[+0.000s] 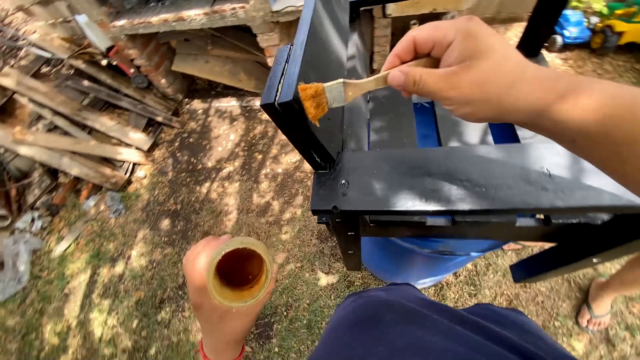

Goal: Applying a coat of paint or varnish to a wooden chair using a paintbrush.

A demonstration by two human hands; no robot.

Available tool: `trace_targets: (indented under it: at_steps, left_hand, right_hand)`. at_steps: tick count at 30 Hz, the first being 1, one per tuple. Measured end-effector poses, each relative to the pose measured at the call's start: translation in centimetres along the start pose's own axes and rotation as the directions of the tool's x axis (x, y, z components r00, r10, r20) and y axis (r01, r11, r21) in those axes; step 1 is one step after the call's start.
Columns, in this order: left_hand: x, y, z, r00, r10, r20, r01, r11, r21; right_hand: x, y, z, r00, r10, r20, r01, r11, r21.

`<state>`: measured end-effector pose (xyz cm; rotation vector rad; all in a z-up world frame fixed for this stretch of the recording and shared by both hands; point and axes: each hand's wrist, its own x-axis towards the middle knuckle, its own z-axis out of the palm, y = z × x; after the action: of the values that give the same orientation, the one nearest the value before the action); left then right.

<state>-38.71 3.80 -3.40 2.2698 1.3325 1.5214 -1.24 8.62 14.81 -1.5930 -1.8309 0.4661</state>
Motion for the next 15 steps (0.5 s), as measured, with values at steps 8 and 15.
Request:
trace_targets:
  at_steps: [8,15]
  left_hand:
    - [-3.3,4.3,-0.9,0.985,-0.150,-0.080,0.161,0.973,0.166]
    - [-4.6,5.9,-2.7,0.972,-0.213,-0.102,0.232,0.943,0.237]
  right_hand:
    - [3.7,0.1,-0.1,0.970,-0.199,0.141,0.223,0.957,-0.188]
    - [6.0,2.6,-0.4,0.992,-0.100,0.075,0.122,0.914,-0.386]
